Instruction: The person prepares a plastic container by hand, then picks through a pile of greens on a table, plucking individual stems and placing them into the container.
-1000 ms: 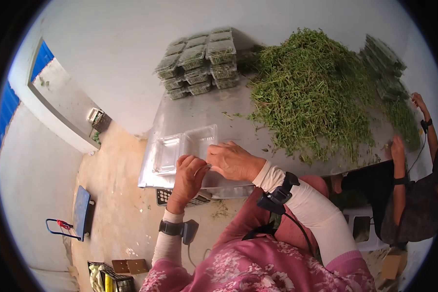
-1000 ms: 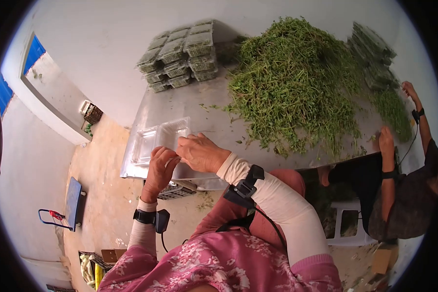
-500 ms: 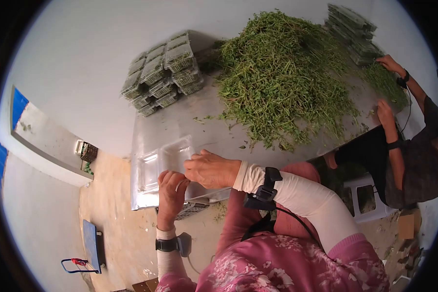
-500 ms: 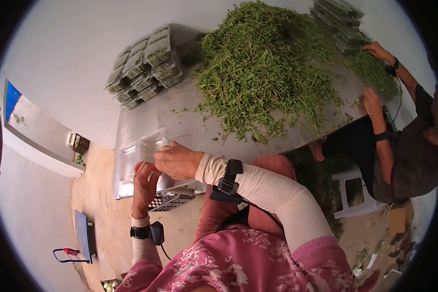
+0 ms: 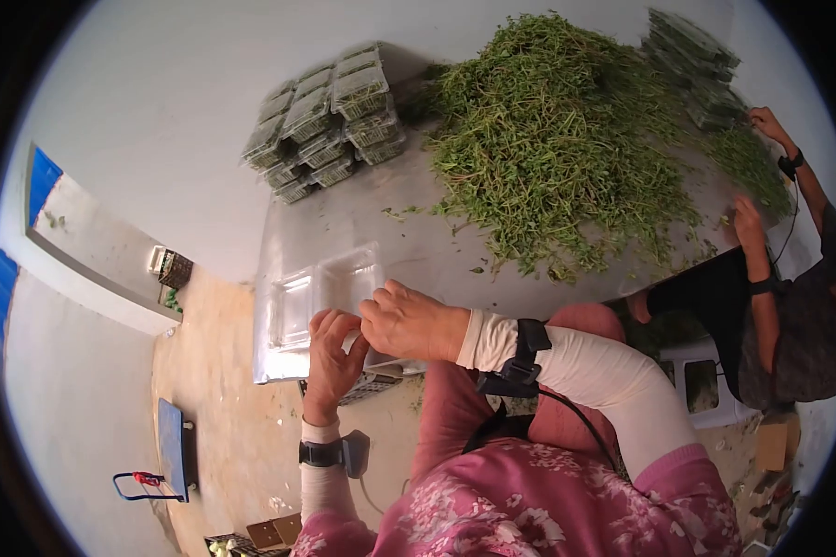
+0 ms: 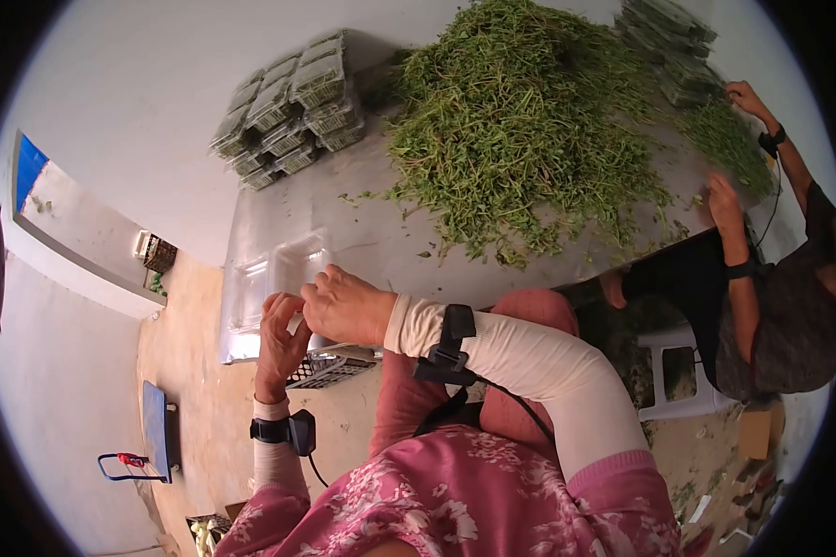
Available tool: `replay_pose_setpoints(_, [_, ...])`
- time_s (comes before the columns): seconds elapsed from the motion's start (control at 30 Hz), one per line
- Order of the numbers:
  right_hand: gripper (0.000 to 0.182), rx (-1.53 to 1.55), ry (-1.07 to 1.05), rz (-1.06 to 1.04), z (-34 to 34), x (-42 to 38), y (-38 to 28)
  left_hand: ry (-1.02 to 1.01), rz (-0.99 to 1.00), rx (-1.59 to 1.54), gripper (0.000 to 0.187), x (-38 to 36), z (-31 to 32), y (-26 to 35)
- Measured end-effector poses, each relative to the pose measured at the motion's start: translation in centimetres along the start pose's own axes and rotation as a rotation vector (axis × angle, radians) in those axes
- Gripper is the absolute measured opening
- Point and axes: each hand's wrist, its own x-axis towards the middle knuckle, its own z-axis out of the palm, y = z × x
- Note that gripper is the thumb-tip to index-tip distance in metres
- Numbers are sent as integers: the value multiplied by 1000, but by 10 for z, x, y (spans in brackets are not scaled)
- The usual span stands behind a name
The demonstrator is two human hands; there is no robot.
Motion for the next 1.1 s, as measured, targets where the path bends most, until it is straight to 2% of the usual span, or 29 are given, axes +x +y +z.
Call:
replay_pose_setpoints(0.1, [10,-37,77,-30,2,-1,-1,-5,-3,-15,16,0,0,-1])
replay_pose_setpoints(0.27, [12,-72,39,-36,3,0,-3,8,-18,-24,17,1,0,1])
replay_pose_setpoints(0.37, [13,-82,53,-32,4,0,-4,90,-56,66,21,-6,8,2])
replay_pose_setpoints(0.57, [14,-71,123,-28,7,5,-9,462,-57,231,36,-27,28,15])
replay_pose_setpoints(1.1, [12,61,117,-30,7,14,-5,497,-25,255,45,-34,41,19])
